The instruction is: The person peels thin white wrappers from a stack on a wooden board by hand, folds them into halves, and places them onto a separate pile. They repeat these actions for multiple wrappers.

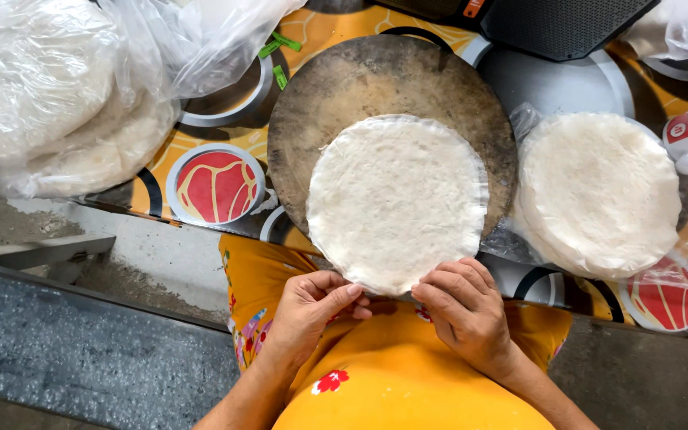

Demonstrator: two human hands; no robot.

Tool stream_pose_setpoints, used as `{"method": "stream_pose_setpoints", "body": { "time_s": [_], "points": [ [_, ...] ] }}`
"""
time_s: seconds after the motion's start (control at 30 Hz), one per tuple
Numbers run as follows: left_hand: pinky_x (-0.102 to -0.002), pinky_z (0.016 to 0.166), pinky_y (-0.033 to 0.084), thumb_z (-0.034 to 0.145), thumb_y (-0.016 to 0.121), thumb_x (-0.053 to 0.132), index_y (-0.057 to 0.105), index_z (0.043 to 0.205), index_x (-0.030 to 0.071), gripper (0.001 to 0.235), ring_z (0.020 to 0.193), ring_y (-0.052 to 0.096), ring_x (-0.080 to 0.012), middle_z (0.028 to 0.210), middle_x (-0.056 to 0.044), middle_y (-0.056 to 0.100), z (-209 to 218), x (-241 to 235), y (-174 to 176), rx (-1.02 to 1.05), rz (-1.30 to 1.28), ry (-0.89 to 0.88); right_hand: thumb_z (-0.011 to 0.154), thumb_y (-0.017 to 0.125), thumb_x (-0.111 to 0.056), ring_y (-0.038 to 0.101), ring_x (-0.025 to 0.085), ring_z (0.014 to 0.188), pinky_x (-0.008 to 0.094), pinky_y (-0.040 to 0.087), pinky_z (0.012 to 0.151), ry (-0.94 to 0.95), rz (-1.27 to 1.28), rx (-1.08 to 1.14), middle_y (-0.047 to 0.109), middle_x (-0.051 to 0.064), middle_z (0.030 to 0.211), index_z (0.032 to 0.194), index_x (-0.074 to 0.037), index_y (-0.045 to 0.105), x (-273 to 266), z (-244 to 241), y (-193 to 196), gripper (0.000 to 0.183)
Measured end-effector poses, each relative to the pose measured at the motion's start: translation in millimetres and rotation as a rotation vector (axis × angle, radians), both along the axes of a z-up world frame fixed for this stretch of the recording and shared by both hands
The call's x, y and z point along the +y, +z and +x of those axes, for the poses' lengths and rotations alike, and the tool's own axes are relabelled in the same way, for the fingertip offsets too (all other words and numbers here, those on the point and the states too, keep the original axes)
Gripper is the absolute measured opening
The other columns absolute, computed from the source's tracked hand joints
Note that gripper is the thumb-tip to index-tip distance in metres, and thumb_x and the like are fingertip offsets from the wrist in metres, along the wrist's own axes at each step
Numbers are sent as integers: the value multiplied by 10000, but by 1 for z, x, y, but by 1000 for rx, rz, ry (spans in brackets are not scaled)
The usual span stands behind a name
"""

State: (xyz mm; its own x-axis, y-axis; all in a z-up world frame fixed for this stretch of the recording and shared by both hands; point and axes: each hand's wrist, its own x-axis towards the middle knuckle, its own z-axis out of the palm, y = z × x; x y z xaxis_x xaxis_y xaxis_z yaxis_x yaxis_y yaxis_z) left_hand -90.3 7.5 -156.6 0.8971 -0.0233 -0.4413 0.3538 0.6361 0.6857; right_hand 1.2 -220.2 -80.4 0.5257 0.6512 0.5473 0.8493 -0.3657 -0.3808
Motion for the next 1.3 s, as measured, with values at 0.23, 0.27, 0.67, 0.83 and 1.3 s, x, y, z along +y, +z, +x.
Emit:
{"method": "stream_pose_setpoints", "body": {
  "time_s": [0.23,0.27,0.67,0.83,1.3],
  "points": [
    [-341,682,614,927,686,18,726,959,-71,103,734,720,-199,869,-146,749,3,-5,-2,7,13,29,905,778,-103,682,198,792,316,543,714,-265,215,86,692,62,892,968,-51,700,-14,-12,-18,112],
    [-358,692,621,928,678,11,721,951,-82,105,740,721,-204,869,-155,750,6,-4,0,-28,6,45,922,782,-111,684,158,735,263,545,642,-367,280,121,699,58,874,965,-45,702,-19,-12,-23,112],
    [-336,757,564,895,635,-39,657,966,-123,113,808,733,-237,953,-198,746,-16,22,-43,-8,-98,107,994,618,-169,717,167,647,286,574,541,-482,737,1470,750,115,845,1048,30,709,-52,0,-62,225],
    [-308,756,513,955,656,-92,609,1094,-134,152,855,674,-177,1036,-183,712,-22,39,-49,-144,-264,204,976,658,-115,733,210,679,321,603,583,-329,727,1625,753,135,838,1025,47,714,-43,0,-63,178],
    [-373,748,583,839,679,-102,655,1206,-116,369,848,731,-230,1036,-219,770,-10,27,8,13,197,78,982,626,-147,741,200,629,314,608,564,-382,823,1638,754,149,760,996,29,699,-40,6,-54,190]
  ]
}}
